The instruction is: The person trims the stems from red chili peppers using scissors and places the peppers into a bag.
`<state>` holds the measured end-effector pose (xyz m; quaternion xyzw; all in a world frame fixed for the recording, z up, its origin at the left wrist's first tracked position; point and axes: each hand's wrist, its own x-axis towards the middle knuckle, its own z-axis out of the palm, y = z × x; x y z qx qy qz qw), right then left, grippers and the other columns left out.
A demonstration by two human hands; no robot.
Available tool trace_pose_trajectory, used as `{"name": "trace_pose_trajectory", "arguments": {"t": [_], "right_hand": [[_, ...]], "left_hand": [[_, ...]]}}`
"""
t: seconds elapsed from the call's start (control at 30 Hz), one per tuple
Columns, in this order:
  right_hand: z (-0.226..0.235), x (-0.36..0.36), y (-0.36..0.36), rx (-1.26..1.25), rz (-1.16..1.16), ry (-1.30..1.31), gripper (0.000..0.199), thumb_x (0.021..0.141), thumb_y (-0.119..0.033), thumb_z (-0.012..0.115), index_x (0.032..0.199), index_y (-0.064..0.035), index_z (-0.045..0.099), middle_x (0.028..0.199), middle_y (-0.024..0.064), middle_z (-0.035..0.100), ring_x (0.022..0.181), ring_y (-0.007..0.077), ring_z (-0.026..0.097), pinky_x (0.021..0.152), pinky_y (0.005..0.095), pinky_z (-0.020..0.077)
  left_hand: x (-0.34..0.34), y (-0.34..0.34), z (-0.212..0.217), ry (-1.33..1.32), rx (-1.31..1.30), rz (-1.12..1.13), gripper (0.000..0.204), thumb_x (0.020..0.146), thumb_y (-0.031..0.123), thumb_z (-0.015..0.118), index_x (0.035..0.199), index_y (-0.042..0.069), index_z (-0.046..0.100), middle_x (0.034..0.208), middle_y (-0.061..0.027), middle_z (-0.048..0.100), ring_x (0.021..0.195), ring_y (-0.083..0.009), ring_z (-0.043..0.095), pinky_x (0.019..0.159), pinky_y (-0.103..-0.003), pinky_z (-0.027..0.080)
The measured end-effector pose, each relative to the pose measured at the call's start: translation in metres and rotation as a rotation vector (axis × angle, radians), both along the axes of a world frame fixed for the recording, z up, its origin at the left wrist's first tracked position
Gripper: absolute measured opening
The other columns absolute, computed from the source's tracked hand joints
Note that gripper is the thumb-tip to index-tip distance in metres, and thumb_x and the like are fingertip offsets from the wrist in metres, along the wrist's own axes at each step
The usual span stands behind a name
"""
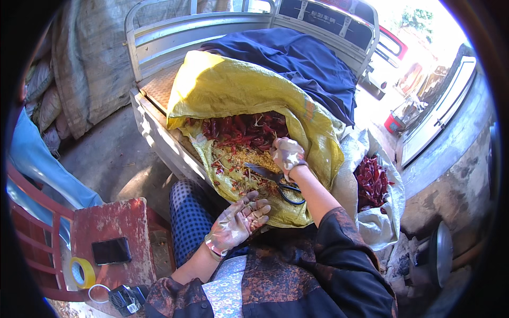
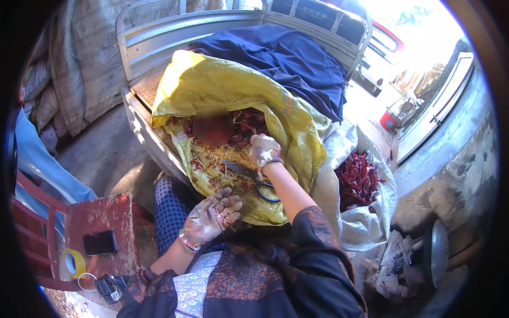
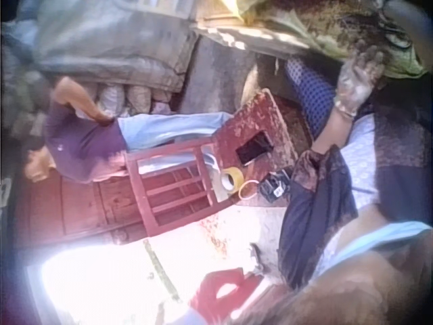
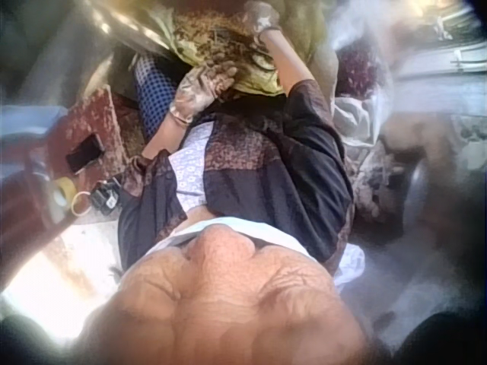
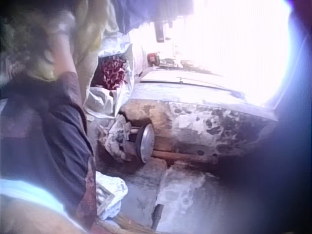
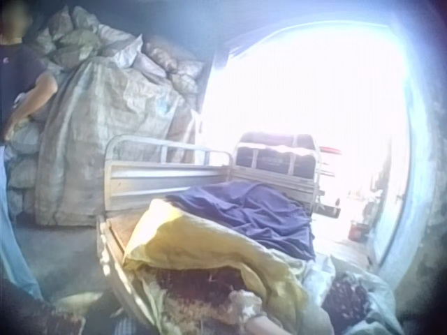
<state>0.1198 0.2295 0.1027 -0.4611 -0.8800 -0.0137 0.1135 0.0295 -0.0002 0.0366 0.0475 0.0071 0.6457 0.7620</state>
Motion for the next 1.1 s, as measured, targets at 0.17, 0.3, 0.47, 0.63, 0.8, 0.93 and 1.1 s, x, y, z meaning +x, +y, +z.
{"name": "trace_pose_trajectory", "arguments": {"t": [0.17,0.3,0.47,0.63,0.8,0.93,1.1], "right_hand": [[0.021,0.031,0.020,-0.529,-0.101,0.653,0.020,0.085,-0.023,0.057,0.081,-0.0035,0.061,0.080,0.0169,0.064,0.073,0.0299,0.061,0.070,0.0322,0.0488],[0.017,0.067,0.053,-0.288,0.182,0.412,0.019,0.091,-0.017,0.051,0.084,-0.0001,0.058,0.074,0.0031,0.058,0.067,0.0155,0.054,0.062,0.0281,0.0450],[0.027,0.056,0.013,-0.905,-0.024,1.287,0.012,0.086,-0.014,0.055,0.086,-0.0030,0.060,0.076,0.0055,0.060,0.070,0.0139,0.055,0.061,0.0285,0.0442],[0.005,0.067,-0.010,-0.442,0.366,0.665,0.020,0.084,-0.016,0.059,0.096,-0.0003,0.058,0.087,0.0098,0.061,0.083,0.0217,0.059,0.073,0.0332,0.0489],[0.013,0.072,-0.072,-0.239,0.246,0.230,0.042,0.081,-0.029,0.066,0.109,-0.0008,0.054,0.090,0.0170,0.061,0.085,0.0322,0.060,0.075,0.0357,0.0497],[0.004,0.062,-0.084,-0.238,0.083,0.200,0.047,0.076,-0.020,0.071,0.116,-0.0036,0.053,0.090,0.0133,0.064,0.083,0.0278,0.061,0.075,0.0325,0.0471],[-0.019,0.065,-0.070,-0.578,0.194,0.939,0.043,0.079,-0.007,0.067,0.118,0.0013,0.051,0.103,0.0053,0.059,0.093,0.0128,0.054,0.085,0.0257,0.0427]], "left_hand": [[-0.003,0.002,-0.007,0.120,0.062,0.051,0.047,0.091,0.016,0.054,0.132,0.002,0.038,0.122,-0.0197,0.052,0.115,-0.0332,0.051,0.095,-0.044,0.044],[-0.006,0.014,-0.021,0.305,0.134,0.125,0.047,0.088,0.011,0.057,0.131,0.003,0.039,0.120,-0.0180,0.054,0.114,-0.0312,0.052,0.093,-0.041,0.045],[0.001,0.010,-0.003,0.438,0.101,0.211,0.049,0.085,0.007,0.059,0.131,0.004,0.039,0.123,-0.0162,0.051,0.116,-0.0281,0.051,0.094,-0.038,0.044],[0.006,0.017,-0.006,0.561,0.020,0.148,0.057,0.082,0.012,0.064,0.131,0.003,0.036,0.128,-0.0138,0.048,0.117,-0.0251,0.050,0.094,-0.035,0.043],[0.014,0.020,-0.014,0.575,0.012,0.099,0.057,0.082,0.011,0.064,0.131,0.003,0.036,0.130,-0.0136,0.047,0.117,-0.0241,0.049,0.094,-0.033,0.043],[0.017,0.022,-0.014,0.575,0.018,0.076,0.056,0.083,0.010,0.063,0.131,0.003,0.036,0.130,-0.0146,0.046,0.117,-0.0240,0.049,0.094,-0.033,0.042],[0.009,0.014,-0.006,0.539,-0.007,0.091,0.057,0.082,0.008,0.062,0.132,0.002,0.035,0.129,-0.0149,0.046,0.116,-0.0241,0.050,0.096,-0.033,0.042]]}}
